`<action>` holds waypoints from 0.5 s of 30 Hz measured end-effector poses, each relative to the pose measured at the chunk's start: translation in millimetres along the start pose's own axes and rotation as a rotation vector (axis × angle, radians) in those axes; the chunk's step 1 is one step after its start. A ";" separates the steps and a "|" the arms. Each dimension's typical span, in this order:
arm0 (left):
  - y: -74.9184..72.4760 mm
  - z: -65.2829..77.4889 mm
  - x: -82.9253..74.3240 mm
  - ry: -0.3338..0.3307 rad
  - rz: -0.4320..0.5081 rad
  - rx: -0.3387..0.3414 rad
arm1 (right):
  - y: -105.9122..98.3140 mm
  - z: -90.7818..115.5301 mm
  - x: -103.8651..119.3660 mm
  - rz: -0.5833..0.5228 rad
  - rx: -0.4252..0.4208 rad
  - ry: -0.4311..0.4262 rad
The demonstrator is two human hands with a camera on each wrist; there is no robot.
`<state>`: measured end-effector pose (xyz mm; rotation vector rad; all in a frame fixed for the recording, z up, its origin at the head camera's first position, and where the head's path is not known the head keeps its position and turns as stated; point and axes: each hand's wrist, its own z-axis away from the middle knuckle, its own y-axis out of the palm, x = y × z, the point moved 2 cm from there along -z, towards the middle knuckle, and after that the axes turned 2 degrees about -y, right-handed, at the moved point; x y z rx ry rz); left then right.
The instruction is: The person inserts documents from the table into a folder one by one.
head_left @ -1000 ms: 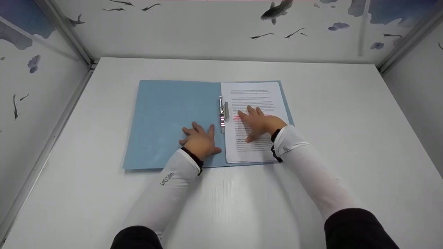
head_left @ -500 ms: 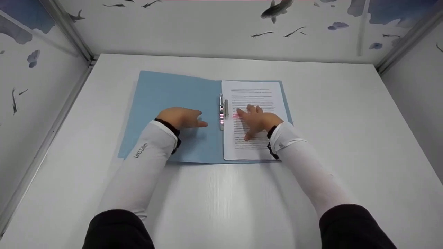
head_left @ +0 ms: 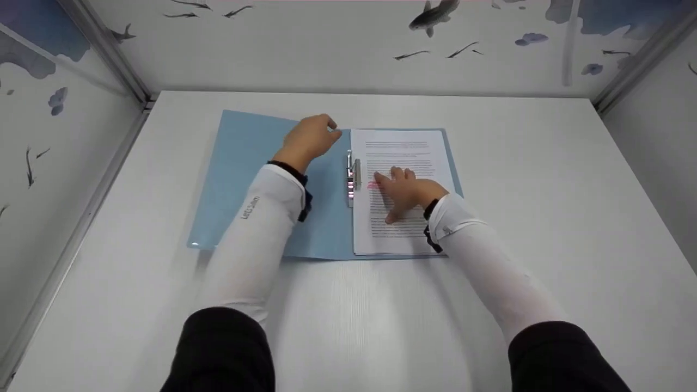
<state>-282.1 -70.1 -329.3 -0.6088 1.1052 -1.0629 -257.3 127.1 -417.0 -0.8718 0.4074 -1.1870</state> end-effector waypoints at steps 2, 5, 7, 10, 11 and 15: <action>13.1 -11.4 -3.5 -0.001 0.099 -0.095 | 1.4 -0.1 -0.9 -0.006 0.007 0.005; 29.8 -25.2 0.4 -0.038 0.208 -0.162 | 3.4 -1.7 0.6 -0.026 0.004 0.004; 38.1 -32.1 5.2 -0.062 0.251 -0.184 | 4.4 -2.6 1.6 -0.036 0.000 0.006; 47.9 -40.3 10.0 -0.085 0.271 -0.182 | 4.1 -2.1 1.3 -0.050 -0.004 0.012; 50.7 -42.3 10.2 -0.085 0.268 -0.178 | 3.8 -1.9 0.6 -0.051 -0.003 0.016; 60.2 -51.0 5.5 -0.083 0.262 -0.141 | -0.3 0.2 -3.9 -0.056 -0.004 0.028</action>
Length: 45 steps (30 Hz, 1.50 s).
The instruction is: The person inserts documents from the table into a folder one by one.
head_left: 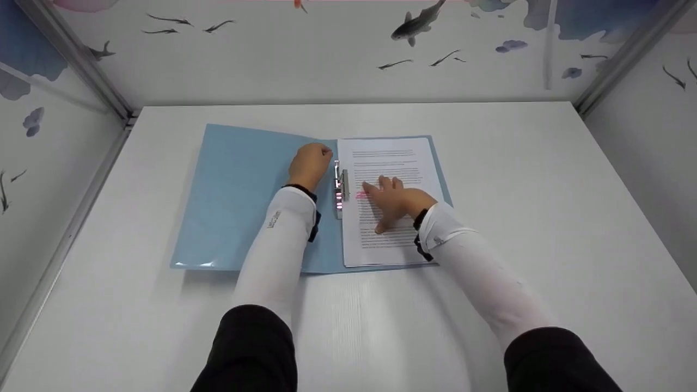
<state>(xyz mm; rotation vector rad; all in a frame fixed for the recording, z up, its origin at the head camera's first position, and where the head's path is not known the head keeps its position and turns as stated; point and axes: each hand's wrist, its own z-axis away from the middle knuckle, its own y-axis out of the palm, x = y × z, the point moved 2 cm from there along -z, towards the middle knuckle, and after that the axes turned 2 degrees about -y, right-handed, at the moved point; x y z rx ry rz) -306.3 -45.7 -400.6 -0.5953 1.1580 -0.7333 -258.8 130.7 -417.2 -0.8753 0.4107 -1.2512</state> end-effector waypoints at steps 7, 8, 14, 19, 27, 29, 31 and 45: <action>12.5 -1.6 4.1 -0.020 -0.030 0.056 | -3.3 0.3 4.6 0.031 -0.006 -0.009; 13.3 -2.0 5.1 -0.018 -0.032 0.048 | -3.2 0.0 5.2 0.030 -0.003 -0.010; 16.5 -1.5 7.8 0.006 -0.047 0.058 | -1.8 0.8 7.9 0.060 0.014 -0.020; 17.7 -3.3 6.0 0.008 -0.048 0.047 | -1.9 0.9 6.0 0.058 0.013 -0.012; 13.5 -1.2 1.3 -0.008 -0.063 -0.067 | 0.7 0.7 4.8 0.058 0.022 -0.022; 10.5 -0.4 -1.3 -0.001 -0.070 -0.090 | 0.8 0.6 4.7 0.055 0.022 -0.020; 7.6 -0.1 -4.2 0.010 -0.088 -0.108 | 0.1 0.3 4.5 0.050 0.017 -0.014; -0.6 8.2 -19.8 0.019 -0.189 -0.059 | -1.7 -1.0 0.6 0.032 0.030 0.000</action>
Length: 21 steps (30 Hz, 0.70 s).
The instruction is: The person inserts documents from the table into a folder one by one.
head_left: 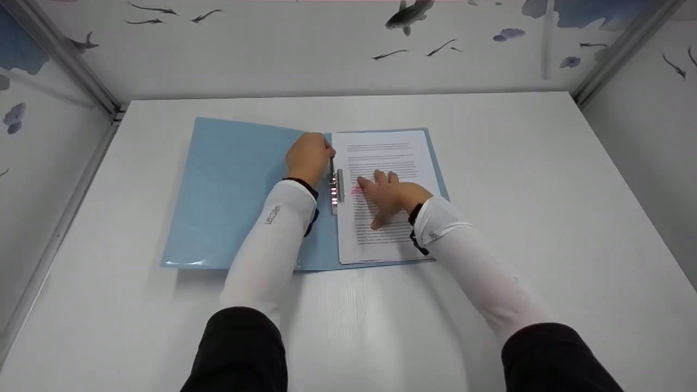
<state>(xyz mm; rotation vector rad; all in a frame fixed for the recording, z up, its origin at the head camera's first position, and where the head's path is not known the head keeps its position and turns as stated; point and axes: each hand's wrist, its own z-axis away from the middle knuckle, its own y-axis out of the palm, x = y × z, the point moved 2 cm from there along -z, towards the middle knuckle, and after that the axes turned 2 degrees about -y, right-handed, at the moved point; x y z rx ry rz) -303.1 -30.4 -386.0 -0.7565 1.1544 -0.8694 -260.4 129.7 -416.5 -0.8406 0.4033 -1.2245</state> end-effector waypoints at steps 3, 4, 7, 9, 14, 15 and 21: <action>-2.1 1.8 -2.7 0.009 -0.027 0.021 | 0.3 0.2 -0.5 0.006 -0.002 0.000; -2.8 2.5 -3.0 0.014 -0.039 0.023 | 0.3 0.4 -0.2 0.008 -0.003 0.000; -4.6 4.3 -1.6 0.026 -0.069 0.025 | 0.8 0.7 1.3 0.016 -0.002 -0.005; -6.4 6.2 0.5 0.032 -0.080 0.019 | 0.6 1.3 3.1 0.015 -0.004 -0.008; -10.3 10.5 4.6 0.051 -0.086 0.016 | 0.0 3.1 4.8 0.003 -0.009 -0.004; -10.8 11.6 4.7 0.060 -0.088 0.020 | -0.1 3.3 4.4 0.002 -0.010 0.000; -9.8 20.8 1.4 0.121 -0.136 0.039 | 0.6 3.8 1.8 -0.010 -0.011 0.013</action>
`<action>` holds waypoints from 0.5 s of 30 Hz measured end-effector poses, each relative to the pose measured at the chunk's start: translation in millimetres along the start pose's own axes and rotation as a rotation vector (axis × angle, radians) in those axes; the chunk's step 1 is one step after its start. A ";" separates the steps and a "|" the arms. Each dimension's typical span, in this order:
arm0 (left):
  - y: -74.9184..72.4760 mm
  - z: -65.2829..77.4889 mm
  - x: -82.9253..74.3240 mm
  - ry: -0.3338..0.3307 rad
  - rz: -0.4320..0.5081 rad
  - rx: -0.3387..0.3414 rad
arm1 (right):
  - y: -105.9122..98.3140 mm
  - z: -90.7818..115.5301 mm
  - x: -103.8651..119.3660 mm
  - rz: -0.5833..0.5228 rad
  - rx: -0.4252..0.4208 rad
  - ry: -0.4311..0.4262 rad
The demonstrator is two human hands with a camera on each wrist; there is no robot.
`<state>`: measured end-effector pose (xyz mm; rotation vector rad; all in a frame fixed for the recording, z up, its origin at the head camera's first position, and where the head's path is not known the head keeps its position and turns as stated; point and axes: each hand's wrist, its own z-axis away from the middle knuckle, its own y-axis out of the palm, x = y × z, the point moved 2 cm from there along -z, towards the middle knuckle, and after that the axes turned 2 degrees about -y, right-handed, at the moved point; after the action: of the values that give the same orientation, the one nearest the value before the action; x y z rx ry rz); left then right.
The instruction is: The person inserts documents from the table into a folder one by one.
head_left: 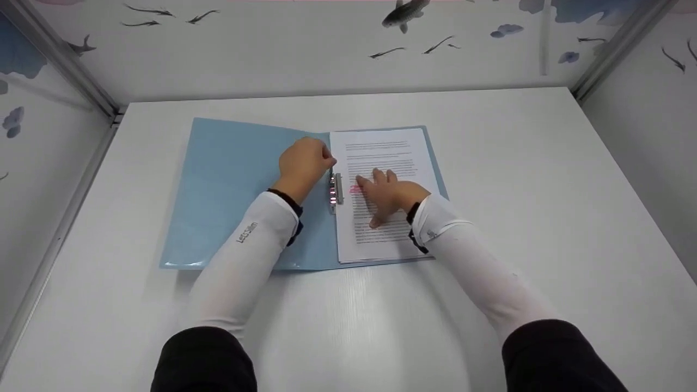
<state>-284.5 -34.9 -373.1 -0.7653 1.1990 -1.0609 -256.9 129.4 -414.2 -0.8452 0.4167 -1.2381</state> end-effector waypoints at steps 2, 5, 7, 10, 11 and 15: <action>0.8 3.3 -1.9 0.023 -0.014 0.001 | 0.1 0.4 -0.4 0.001 -0.001 0.004; 2.8 7.3 -3.4 0.054 -0.031 0.001 | 0.1 0.0 -0.6 0.006 -0.003 -0.001; 3.7 9.7 -3.5 0.070 -0.039 0.002 | -0.1 -0.4 -0.5 0.013 -0.001 -0.008; 5.0 12.8 -2.4 0.088 -0.042 0.016 | -0.1 -1.0 -0.7 0.015 0.002 -0.014; 5.4 13.9 -1.9 0.093 -0.040 0.023 | 0.0 -1.1 -0.7 0.015 0.005 -0.013; 9.3 18.5 0.1 0.108 -0.025 0.046 | 1.1 -1.2 -1.8 0.003 0.006 -0.010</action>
<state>-264.3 -33.0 -377.3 -0.6964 1.2548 -1.1585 -257.5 130.7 -416.1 -0.8452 0.4052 -1.2316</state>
